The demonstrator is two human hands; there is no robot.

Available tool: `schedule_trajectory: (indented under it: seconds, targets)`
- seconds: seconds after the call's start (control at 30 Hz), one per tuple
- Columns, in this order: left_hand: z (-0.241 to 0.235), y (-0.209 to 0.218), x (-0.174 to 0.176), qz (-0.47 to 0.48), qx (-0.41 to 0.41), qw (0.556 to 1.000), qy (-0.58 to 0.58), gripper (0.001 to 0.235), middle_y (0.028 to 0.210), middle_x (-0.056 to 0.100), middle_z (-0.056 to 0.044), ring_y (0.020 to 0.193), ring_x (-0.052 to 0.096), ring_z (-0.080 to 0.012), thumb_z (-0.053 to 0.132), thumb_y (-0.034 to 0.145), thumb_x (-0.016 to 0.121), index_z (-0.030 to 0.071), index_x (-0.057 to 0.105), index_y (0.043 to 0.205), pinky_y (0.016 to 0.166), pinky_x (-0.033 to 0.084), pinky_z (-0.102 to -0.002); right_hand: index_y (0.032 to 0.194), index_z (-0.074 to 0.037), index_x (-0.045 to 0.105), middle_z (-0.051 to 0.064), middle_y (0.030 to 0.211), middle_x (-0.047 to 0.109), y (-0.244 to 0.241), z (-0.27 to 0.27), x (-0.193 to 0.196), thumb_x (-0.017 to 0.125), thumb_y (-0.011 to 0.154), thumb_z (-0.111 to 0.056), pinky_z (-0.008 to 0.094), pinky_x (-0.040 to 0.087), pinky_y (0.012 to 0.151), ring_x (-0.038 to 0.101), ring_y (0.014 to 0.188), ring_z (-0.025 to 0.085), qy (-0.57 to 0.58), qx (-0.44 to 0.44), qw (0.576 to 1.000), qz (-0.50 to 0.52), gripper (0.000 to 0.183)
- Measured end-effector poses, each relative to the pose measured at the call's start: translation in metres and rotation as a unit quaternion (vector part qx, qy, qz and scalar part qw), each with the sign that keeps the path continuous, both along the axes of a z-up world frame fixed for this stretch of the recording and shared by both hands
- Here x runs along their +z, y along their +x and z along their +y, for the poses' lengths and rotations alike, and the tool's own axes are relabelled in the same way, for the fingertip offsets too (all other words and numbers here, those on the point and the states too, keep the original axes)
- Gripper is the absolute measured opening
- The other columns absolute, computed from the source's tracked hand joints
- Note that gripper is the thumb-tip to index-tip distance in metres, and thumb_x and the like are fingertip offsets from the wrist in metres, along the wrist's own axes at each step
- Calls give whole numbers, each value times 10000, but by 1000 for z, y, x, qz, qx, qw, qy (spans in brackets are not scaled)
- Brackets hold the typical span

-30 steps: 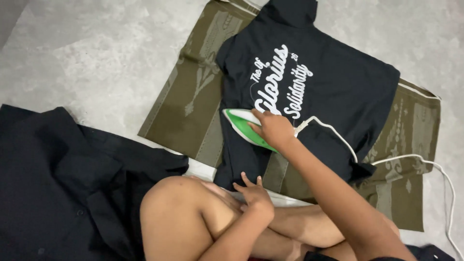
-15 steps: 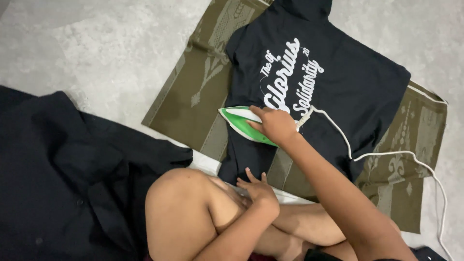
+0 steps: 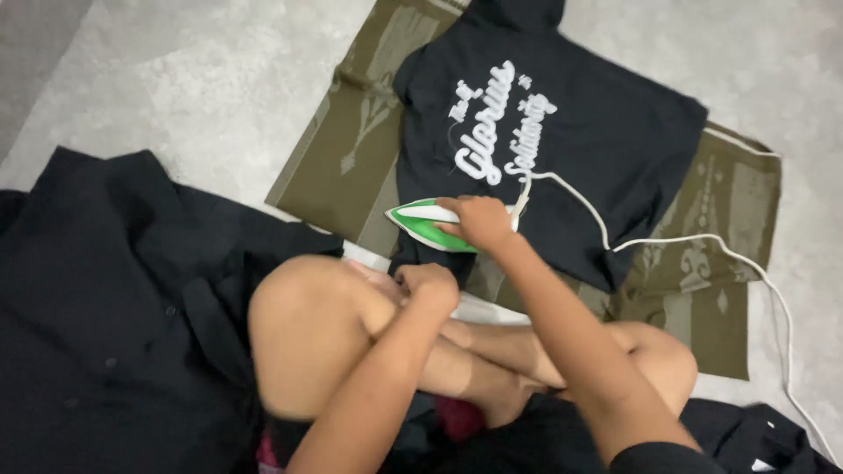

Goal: The person irons a black button-up shirt and a black t-shirt on a patterned mat laid on the floor. They use a green and white iron to smooth the fabric and then use scissors to trim loose threads from the t-shirt.

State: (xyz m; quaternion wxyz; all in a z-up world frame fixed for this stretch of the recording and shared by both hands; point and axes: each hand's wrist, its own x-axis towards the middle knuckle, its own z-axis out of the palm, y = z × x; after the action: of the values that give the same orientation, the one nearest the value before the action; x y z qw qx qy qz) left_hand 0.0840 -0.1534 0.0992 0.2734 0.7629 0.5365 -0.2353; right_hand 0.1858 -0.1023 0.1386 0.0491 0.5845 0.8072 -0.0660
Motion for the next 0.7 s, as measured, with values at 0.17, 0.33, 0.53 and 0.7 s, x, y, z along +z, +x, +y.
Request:
schedule_trajectory:
  seconds: [0.17,0.33,0.53,0.7]
  targets:
    - [19,-21,72,50,25,998,20,343,1079,637,-78,934,614,-339,151,868,382,102,625,1104,597,430,-560,1185,-359,556,56,874,667,8,0,-16,557,803,-478,470,528,731,660,821,329,-1,-67,997,28,400]
    - [28,-75,35,-31,177,983,44,277,1016,653,-98,983,594,-351,208,855,469,68,653,1007,721,435,-521,1168,-302,587,99,921,681,11,-21,12,576,785,-462,479,520,772,650,875,358,-43,-69,996,40,414]
    - [4,-121,50,-87,135,986,50,421,993,628,-105,1066,531,-306,413,907,451,57,676,893,977,291,-487,1193,-305,579,103,944,684,6,-37,21,567,796,-469,475,513,794,645,890,358,-87,-74,993,25,430]
    - [26,-131,43,-76,148,986,-30,531,1215,599,-92,1215,478,-278,529,859,448,69,655,1027,1010,234,-469,1185,-268,584,108,957,681,-1,-28,10,555,802,-477,474,513,787,643,881,356,-73,-127,988,47,437]
